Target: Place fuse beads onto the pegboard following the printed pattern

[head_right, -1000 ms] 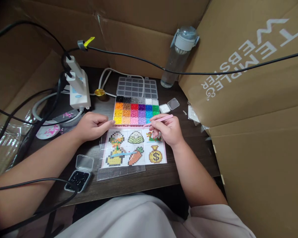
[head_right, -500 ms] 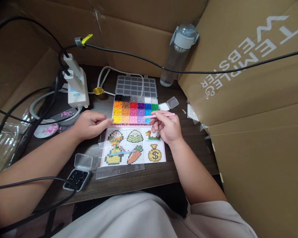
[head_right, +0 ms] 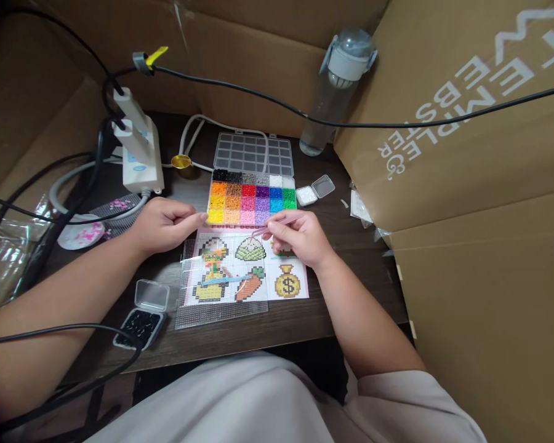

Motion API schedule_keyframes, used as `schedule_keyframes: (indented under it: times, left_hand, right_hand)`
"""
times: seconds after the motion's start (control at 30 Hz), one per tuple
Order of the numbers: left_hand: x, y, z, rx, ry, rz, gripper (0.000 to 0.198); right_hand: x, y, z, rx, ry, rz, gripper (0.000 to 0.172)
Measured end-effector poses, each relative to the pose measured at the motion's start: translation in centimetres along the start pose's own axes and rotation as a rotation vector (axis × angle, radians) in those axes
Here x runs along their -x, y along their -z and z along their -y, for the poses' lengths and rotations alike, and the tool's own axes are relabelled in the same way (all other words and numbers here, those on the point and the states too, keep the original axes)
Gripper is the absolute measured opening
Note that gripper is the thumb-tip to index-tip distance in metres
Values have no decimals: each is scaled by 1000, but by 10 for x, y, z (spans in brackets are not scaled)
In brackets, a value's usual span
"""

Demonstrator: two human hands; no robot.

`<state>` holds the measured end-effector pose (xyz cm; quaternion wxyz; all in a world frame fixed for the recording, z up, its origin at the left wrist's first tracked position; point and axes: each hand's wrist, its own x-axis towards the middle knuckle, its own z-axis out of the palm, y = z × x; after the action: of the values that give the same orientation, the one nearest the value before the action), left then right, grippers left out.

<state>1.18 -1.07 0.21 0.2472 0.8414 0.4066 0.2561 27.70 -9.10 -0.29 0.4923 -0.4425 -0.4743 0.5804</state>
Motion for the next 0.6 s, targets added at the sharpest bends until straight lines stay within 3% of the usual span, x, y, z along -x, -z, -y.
schedule_keyframes:
  times: [0.13,0.33,0.6]
  left_hand:
    - [0,0,0,-9,13,14,46]
    - [1,-1,1,-12,17,7,47]
    - [1,-2,2,-21,-13,15,46]
  right_hand:
    - [4,-3,-2,187,84,163,14]
    - [3,-8,-2,292,123,333,11]
    - [2,-9,-4,316,84,385,10]
